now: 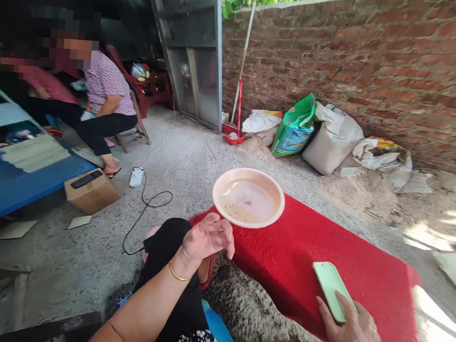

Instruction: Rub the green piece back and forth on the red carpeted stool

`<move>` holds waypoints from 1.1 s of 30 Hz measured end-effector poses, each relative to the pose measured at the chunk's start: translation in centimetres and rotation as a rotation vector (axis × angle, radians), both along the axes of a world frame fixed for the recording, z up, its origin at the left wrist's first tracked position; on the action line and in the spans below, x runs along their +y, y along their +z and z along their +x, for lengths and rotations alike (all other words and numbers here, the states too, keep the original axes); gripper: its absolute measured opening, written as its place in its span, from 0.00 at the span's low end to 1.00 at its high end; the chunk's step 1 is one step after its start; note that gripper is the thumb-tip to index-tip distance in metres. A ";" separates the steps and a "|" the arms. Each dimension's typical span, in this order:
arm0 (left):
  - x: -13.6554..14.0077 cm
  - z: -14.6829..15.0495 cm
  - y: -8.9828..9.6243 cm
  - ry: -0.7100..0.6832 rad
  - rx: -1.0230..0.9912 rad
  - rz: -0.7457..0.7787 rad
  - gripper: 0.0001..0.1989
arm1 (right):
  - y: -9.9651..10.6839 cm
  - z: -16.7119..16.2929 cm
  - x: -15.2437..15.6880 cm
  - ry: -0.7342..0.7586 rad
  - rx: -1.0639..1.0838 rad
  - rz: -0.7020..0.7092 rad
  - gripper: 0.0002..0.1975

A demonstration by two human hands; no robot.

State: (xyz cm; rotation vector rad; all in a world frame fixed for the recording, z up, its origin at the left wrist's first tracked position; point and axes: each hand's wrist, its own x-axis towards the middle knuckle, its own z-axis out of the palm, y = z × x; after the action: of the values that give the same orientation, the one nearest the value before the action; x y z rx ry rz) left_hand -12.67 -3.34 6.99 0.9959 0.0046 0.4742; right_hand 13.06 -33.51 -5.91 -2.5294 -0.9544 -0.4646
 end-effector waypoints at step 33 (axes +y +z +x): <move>-2.9 12.0 -9.5 0.028 0.526 1.749 0.36 | 4.8 2.8 8.8 -0.001 0.141 -0.324 0.23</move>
State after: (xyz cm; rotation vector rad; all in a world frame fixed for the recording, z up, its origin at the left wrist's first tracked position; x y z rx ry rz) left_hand -0.64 -6.24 -2.54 2.8184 0.0866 0.1193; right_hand 15.84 -24.67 -1.13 -2.8031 -1.0461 -0.1364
